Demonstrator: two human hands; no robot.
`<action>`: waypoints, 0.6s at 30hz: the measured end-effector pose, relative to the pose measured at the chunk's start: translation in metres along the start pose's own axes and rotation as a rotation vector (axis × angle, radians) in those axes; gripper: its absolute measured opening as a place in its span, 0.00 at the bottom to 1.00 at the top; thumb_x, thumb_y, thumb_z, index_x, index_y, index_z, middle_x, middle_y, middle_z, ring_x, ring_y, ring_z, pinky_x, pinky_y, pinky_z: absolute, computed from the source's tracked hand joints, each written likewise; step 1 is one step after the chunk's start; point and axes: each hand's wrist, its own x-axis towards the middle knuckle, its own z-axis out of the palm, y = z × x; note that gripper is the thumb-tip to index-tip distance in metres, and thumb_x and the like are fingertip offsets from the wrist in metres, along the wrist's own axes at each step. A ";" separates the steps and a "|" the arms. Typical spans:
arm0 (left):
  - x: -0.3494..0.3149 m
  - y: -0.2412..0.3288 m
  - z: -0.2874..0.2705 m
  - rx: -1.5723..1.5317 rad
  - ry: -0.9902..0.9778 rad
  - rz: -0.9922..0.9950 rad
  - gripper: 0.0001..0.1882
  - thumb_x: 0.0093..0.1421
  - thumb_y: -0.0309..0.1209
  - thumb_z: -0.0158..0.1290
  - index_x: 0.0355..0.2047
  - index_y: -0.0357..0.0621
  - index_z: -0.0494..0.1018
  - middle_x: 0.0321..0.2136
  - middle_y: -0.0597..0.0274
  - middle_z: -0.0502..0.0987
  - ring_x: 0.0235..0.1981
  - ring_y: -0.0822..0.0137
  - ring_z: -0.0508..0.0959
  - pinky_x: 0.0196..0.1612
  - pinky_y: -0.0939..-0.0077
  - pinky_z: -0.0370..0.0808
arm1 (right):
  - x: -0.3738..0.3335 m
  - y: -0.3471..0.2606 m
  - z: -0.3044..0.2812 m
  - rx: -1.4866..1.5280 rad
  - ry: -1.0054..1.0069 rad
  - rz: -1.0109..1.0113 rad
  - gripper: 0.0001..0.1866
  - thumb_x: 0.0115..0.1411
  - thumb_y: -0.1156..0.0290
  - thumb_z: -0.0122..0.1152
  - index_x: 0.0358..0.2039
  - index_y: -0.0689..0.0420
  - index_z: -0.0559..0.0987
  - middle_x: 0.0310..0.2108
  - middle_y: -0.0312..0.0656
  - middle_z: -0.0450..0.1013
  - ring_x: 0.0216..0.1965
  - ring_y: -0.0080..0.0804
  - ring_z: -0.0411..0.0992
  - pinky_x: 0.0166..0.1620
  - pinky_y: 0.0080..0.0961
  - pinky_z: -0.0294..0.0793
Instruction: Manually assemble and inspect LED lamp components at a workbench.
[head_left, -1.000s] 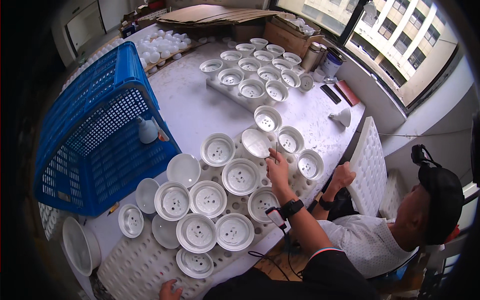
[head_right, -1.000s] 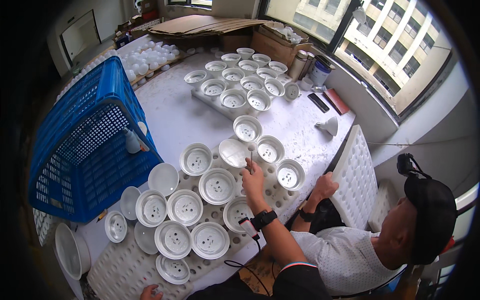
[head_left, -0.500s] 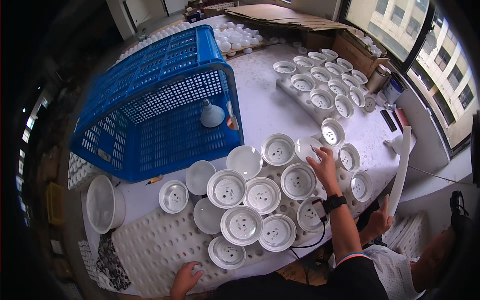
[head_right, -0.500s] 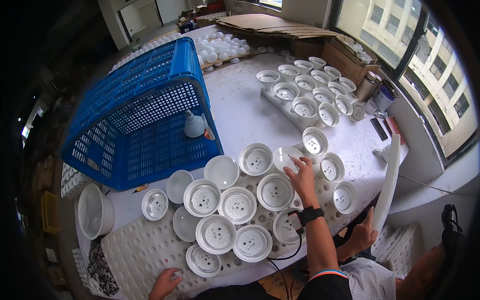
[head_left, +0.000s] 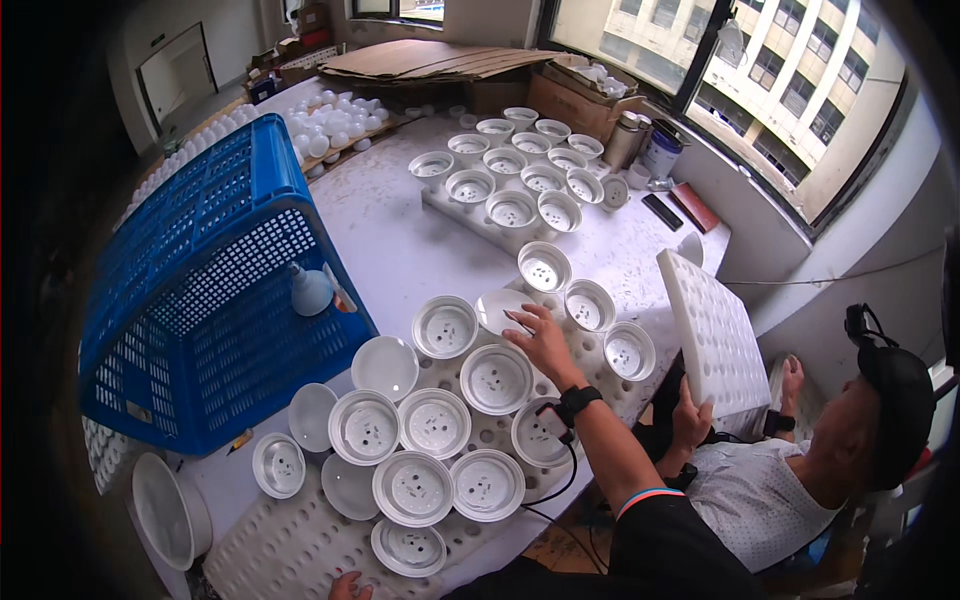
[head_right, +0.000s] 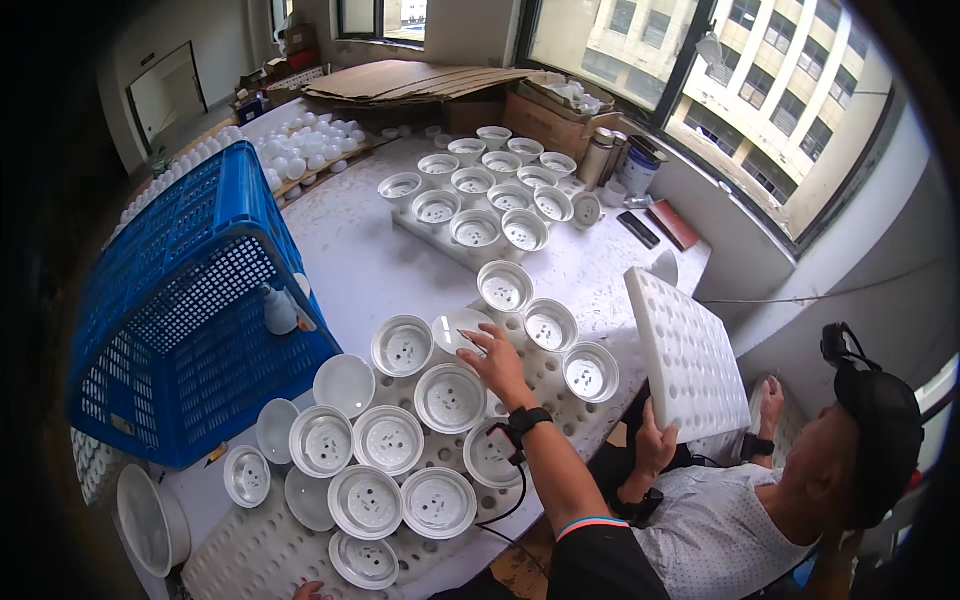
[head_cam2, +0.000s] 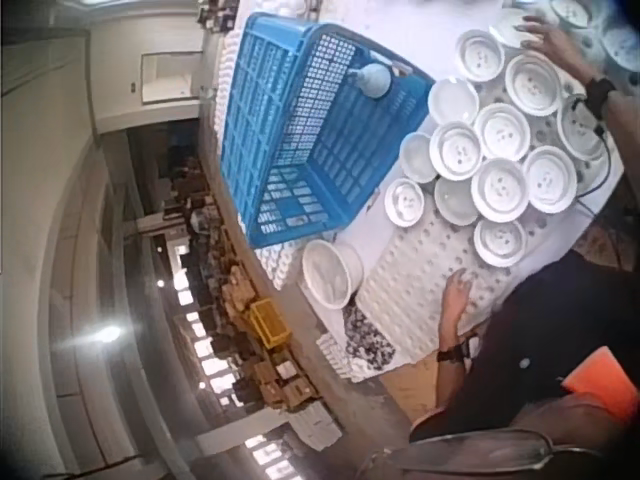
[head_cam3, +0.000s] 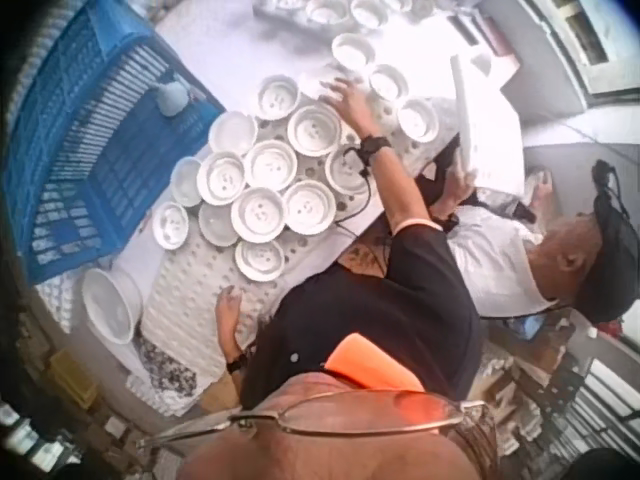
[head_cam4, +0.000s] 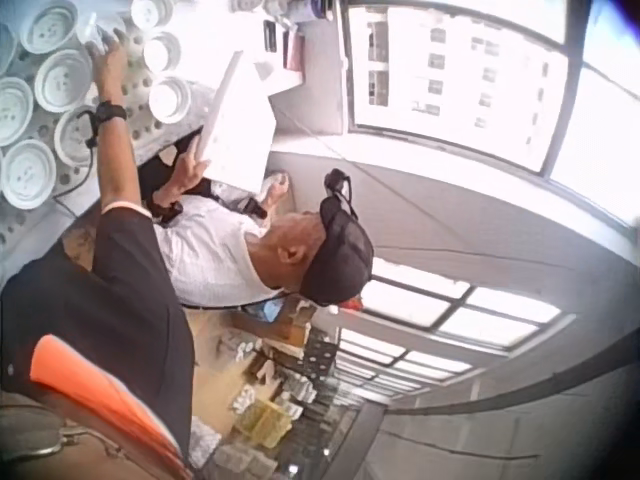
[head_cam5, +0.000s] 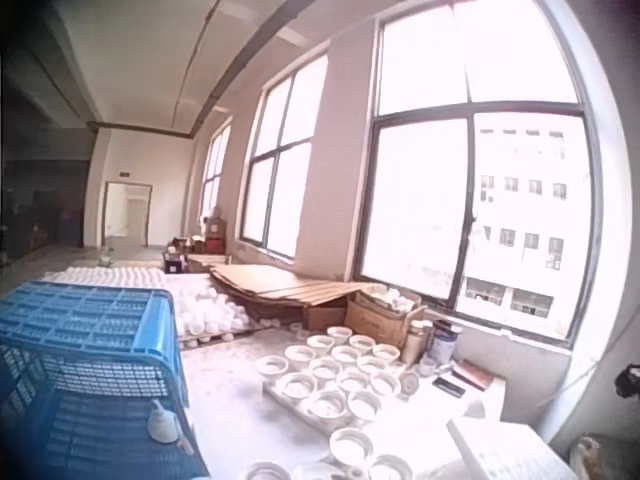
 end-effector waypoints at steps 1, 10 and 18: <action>0.004 -0.002 0.000 -0.001 0.022 0.011 0.20 0.56 0.32 0.51 0.48 0.37 0.67 0.41 0.46 0.73 0.39 0.55 0.74 0.43 0.67 0.70 | 0.003 0.006 -0.001 -0.024 0.035 -0.025 0.19 0.52 0.58 0.59 0.44 0.49 0.77 0.51 0.43 0.65 0.47 0.43 0.68 0.48 0.34 0.68; 0.019 -0.007 0.001 0.160 0.044 0.037 0.20 0.54 0.30 0.53 0.48 0.39 0.68 0.40 0.48 0.73 0.42 0.54 0.73 0.46 0.66 0.69 | -0.003 0.021 -0.012 0.001 0.121 0.009 0.13 0.54 0.67 0.55 0.41 0.52 0.77 0.46 0.40 0.68 0.43 0.39 0.70 0.45 0.31 0.69; 0.060 -0.037 0.002 0.009 0.349 0.072 0.25 0.47 0.31 0.58 0.47 0.41 0.68 0.49 0.45 0.63 0.51 0.48 0.65 0.52 0.65 0.64 | 0.001 0.009 -0.019 -0.204 0.111 0.015 0.13 0.54 0.67 0.55 0.40 0.52 0.77 0.45 0.39 0.69 0.41 0.41 0.71 0.42 0.33 0.70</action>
